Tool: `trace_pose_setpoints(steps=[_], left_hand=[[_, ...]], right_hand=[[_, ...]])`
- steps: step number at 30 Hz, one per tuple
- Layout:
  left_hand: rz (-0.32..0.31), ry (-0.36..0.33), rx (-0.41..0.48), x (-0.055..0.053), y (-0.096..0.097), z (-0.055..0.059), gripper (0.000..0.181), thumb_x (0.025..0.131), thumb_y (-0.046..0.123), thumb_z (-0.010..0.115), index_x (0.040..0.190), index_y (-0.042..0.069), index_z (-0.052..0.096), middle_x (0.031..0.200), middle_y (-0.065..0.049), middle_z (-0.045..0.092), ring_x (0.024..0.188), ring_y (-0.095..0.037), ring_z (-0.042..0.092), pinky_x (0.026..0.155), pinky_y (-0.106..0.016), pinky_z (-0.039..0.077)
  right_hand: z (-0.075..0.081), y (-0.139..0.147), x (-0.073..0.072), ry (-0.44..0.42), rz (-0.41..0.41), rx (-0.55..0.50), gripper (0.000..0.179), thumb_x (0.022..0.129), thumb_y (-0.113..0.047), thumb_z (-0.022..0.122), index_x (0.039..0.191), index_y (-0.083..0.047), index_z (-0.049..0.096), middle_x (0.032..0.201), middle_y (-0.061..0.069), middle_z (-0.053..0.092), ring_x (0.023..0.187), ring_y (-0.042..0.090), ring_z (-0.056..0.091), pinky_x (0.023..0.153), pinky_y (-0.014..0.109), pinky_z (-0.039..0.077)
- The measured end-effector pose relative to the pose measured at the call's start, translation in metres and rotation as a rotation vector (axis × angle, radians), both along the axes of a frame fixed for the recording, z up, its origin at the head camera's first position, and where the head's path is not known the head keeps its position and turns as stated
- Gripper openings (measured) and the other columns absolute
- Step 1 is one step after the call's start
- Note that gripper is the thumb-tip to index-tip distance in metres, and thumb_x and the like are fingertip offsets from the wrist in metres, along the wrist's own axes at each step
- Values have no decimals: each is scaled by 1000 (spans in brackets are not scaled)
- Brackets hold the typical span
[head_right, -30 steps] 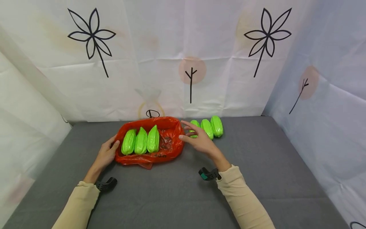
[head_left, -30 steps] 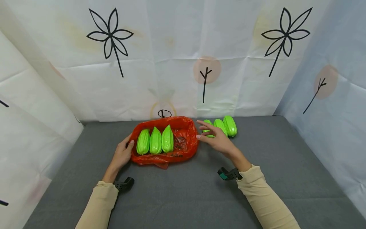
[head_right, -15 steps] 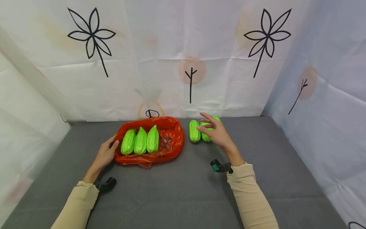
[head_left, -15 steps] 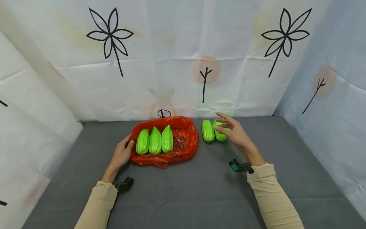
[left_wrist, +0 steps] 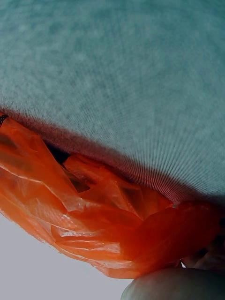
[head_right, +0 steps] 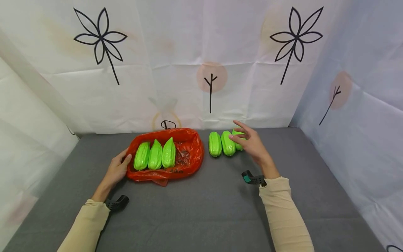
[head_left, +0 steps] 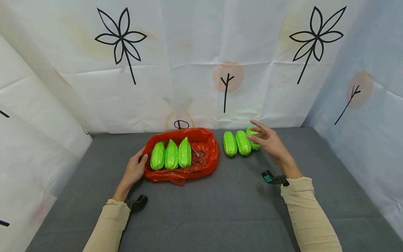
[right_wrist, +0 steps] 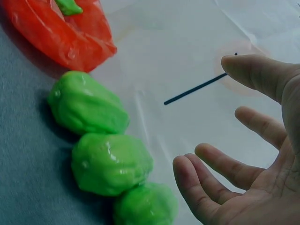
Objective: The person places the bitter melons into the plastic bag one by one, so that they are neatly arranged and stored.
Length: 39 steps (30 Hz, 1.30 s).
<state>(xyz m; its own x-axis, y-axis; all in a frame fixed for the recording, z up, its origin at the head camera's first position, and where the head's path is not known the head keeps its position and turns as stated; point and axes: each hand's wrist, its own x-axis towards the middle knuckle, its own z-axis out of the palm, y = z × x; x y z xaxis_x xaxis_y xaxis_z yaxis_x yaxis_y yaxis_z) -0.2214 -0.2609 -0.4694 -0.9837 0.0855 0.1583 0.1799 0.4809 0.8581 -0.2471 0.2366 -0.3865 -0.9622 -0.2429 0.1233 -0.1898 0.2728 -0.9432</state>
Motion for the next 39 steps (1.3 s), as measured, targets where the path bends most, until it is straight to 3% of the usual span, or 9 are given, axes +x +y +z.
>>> trace_pose_setpoints(steps=[8, 21, 31, 39], left_hand=[[-2, -7, -1, 0, 0, 0, 53, 111, 20, 41, 159, 1, 29, 159, -25, 34, 146, -40, 30, 116, -57, 26], [4, 0, -8, 0, 0, -1, 52, 111, 19, 41, 158, -1, 30, 158, -26, 35, 145, -41, 31, 116, -58, 27], [-6, -7, 2, 1, 1, 0, 53, 112, 19, 40, 159, -1, 27, 158, -26, 33, 145, -42, 33, 114, -58, 30], [1, -2, 1, 0, 0, 0, 53, 111, 18, 42, 159, -1, 29, 158, -26, 35, 145, -40, 33, 115, -58, 29]], right_hand=[[2, 21, -13, -59, 7, 80, 71, 104, -20, 62, 163, -14, 24, 160, 28, 27, 143, 48, 30, 108, 66, 33], [-6, 43, -41, -119, 7, 273, 76, 103, -32, 63, 163, -12, 22, 161, 32, 20, 143, 54, 26, 106, 69, 34], [-17, 44, -53, -196, 67, 315, 80, 102, -29, 64, 164, -11, 17, 159, 35, 18, 144, 53, 24, 105, 65, 39], [-27, 40, -61, -186, 91, 402, 79, 102, -31, 64, 164, -10, 19, 157, 36, 24, 139, 52, 32, 102, 64, 42]])
